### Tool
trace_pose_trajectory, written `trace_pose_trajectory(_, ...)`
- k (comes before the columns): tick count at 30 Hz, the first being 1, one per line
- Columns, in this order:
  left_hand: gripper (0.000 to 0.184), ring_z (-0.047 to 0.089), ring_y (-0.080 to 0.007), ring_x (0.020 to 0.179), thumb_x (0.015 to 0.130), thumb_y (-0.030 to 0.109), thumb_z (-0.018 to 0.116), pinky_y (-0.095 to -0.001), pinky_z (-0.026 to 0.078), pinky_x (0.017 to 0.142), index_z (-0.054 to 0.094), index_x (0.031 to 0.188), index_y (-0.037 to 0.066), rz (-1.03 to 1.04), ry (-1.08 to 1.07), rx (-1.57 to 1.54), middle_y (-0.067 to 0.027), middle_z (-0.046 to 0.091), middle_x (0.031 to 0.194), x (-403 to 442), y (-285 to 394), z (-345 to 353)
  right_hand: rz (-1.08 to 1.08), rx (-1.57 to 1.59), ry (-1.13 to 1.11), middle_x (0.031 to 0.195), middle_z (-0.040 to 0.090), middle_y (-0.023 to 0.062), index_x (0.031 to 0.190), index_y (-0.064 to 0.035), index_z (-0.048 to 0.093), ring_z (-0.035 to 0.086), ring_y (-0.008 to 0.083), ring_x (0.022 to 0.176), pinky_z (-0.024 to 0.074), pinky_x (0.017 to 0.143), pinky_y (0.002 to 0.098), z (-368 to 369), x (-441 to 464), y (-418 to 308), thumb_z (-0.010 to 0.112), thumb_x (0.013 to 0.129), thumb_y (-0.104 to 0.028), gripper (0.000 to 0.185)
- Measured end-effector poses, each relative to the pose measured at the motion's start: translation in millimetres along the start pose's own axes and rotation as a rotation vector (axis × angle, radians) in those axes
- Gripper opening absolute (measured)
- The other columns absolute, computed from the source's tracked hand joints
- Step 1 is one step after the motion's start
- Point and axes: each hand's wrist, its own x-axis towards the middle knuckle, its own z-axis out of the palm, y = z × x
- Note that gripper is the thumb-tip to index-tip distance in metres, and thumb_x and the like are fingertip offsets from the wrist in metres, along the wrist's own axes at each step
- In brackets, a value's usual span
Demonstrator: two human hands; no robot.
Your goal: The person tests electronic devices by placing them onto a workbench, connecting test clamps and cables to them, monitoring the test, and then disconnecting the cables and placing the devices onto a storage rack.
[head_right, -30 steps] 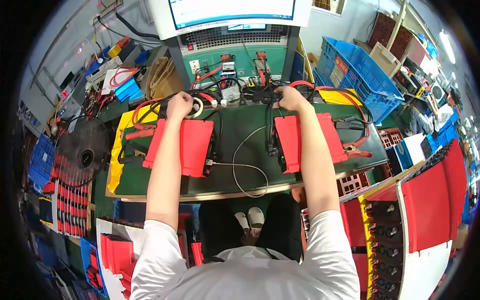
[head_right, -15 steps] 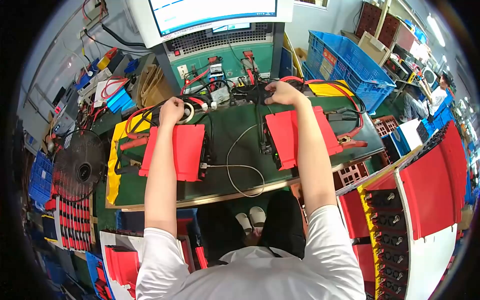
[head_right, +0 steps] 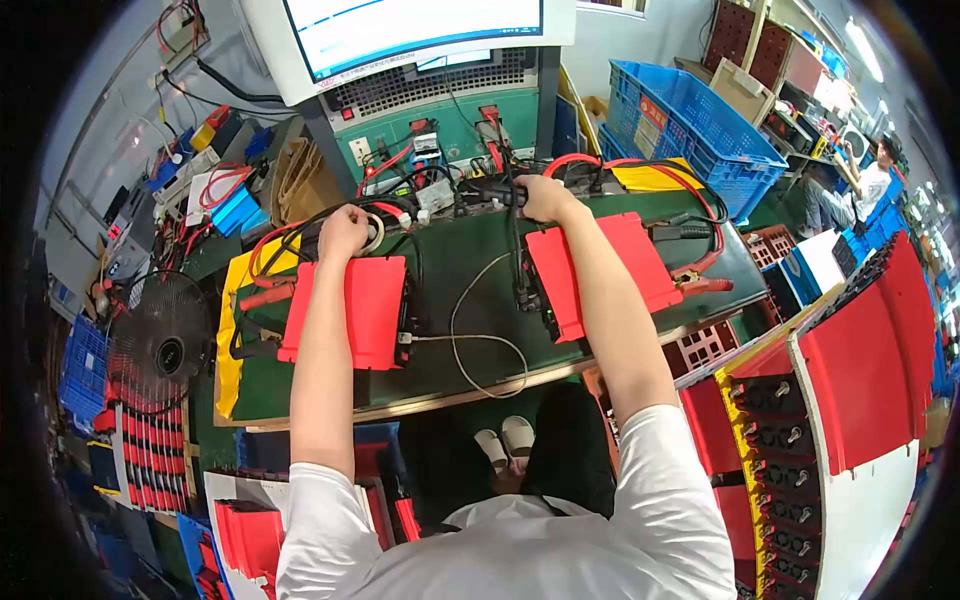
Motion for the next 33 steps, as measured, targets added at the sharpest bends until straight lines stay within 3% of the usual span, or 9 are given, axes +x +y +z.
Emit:
trace_pose_trajectory(4, 0.025, 0.072, -0.0369, 0.111, 0.096, 0.032, 0.061, -0.0482, 0.057, 0.094, 0.078, 0.108, 0.016, 0.014, -0.006, -0.017, -0.0143, 0.078, 0.111, 4.3, -3.7, 3.2, -0.104, -0.061, 0.144, 0.136, 0.066, 0.024, 0.138, -0.0025, 0.065, 0.062, 0.0393, 0.129, 0.0504, 0.109, 0.0438, 7.3, 3.6, 4.2, 0.083, 0.076, -0.015, 0.066)
trace_pose_trajectory(7, 0.025, 0.072, -0.0365, 0.111, 0.096, 0.031, 0.062, -0.0481, 0.057, 0.094, 0.078, 0.107, 0.015, 0.035, 0.003, -0.011, -0.0145, 0.078, 0.11, 5.7, -6.5, 4.6, -0.081, -0.067, 0.076, 0.137, 0.066, 0.0238, 0.138, -0.0031, 0.066, 0.062, 0.0389, 0.129, 0.0504, 0.109, 0.044, 1.5, 6.9, 3.2, 0.084, 0.074, -0.016, 0.067)
trace_pose_trajectory(12, 0.026, 0.072, -0.037, 0.11, 0.096, 0.031, 0.062, -0.0484, 0.057, 0.094, 0.078, 0.107, 0.015, 0.05, 0.016, -0.003, -0.0147, 0.078, 0.11, 4.6, -4.1, 5.4, 0.011, -0.053, 0.095, 0.134, 0.07, 0.0214, 0.138, -0.0069, 0.067, 0.065, 0.0376, 0.127, 0.0525, 0.107, 0.0439, -3.7, -0.6, -2.8, 0.066, 0.075, -0.005, 0.063)
trace_pose_trajectory(16, 0.026, 0.073, -0.0372, 0.108, 0.096, 0.031, 0.062, -0.048, 0.057, 0.092, 0.078, 0.105, 0.014, 0.061, 0.018, -0.012, -0.0156, 0.078, 0.108, -0.1, -1.7, 2.9, 0.025, -0.011, 0.027, 0.135, 0.069, 0.0231, 0.139, -0.0055, 0.066, 0.066, 0.0384, 0.125, 0.053, 0.106, 0.0451, -3.8, -0.2, -2.4, 0.068, 0.075, -0.008, 0.064)
trace_pose_trajectory(23, 0.025, 0.072, -0.038, 0.107, 0.096, 0.03, 0.062, -0.0478, 0.057, 0.092, 0.078, 0.104, 0.013, 0.081, 0.03, -0.074, -0.0165, 0.078, 0.107, 6.8, -3.6, 5.2, -0.056, -0.08, 0.117, 0.134, 0.068, 0.0241, 0.137, -0.0051, 0.068, 0.066, 0.0387, 0.125, 0.0524, 0.108, 0.0452, -7.1, -0.9, -6.8, 0.064, 0.076, -0.006, 0.061)
trace_pose_trajectory(27, 0.024, 0.073, -0.0384, 0.106, 0.096, 0.029, 0.063, -0.0485, 0.057, 0.091, 0.079, 0.104, 0.013, 0.079, 0.048, -0.059, -0.0172, 0.078, 0.107, 3.7, 2.7, 2.2, 0.005, 0.02, 0.209, 0.122, 0.074, 0.0215, 0.125, -0.0047, 0.074, 0.069, 0.0376, 0.117, 0.0541, 0.103, 0.0457, -12.5, 5.1, -0.9, 0.062, 0.078, -0.009, 0.049)
trace_pose_trajectory(28, 0.024, 0.073, -0.0384, 0.105, 0.096, 0.029, 0.063, -0.0487, 0.057, 0.09, 0.079, 0.104, 0.013, 0.076, 0.048, -0.058, -0.0174, 0.078, 0.107, 2.1, 3.9, 1.2, 0.085, 0.064, 0.243, 0.112, 0.077, 0.0186, 0.115, -0.0064, 0.077, 0.072, 0.037, 0.11, 0.0565, 0.098, 0.0473, -15.3, -0.7, -5.2, 0.061, 0.082, -0.014, 0.038)
trace_pose_trajectory(31, 0.022, 0.072, -0.0386, 0.105, 0.097, 0.027, 0.063, -0.0486, 0.056, 0.09, 0.078, 0.103, 0.012, 0.068, 0.053, -0.068, -0.0178, 0.077, 0.105, -2.2, 6.9, -0.1, 0.24, -0.061, 0.234, 0.107, 0.078, 0.0169, 0.107, -0.0088, 0.079, 0.075, 0.0368, 0.104, 0.0582, 0.093, 0.0489, -20.9, -3.4, -8.3, 0.062, 0.085, -0.02, 0.03)
trace_pose_trajectory(33, 0.022, 0.073, -0.0386, 0.104, 0.096, 0.028, 0.064, -0.0484, 0.056, 0.091, 0.078, 0.102, 0.012, 0.071, 0.055, -0.069, -0.0178, 0.078, 0.104, 2.0, 3.8, 3.9, 0.268, -0.061, 0.309, 0.104, 0.077, 0.0212, 0.103, -0.0101, 0.079, 0.075, 0.0402, 0.101, 0.0591, 0.091, 0.0513, -18.7, 0.0, -2.4, 0.062, 0.088, -0.025, 0.027)
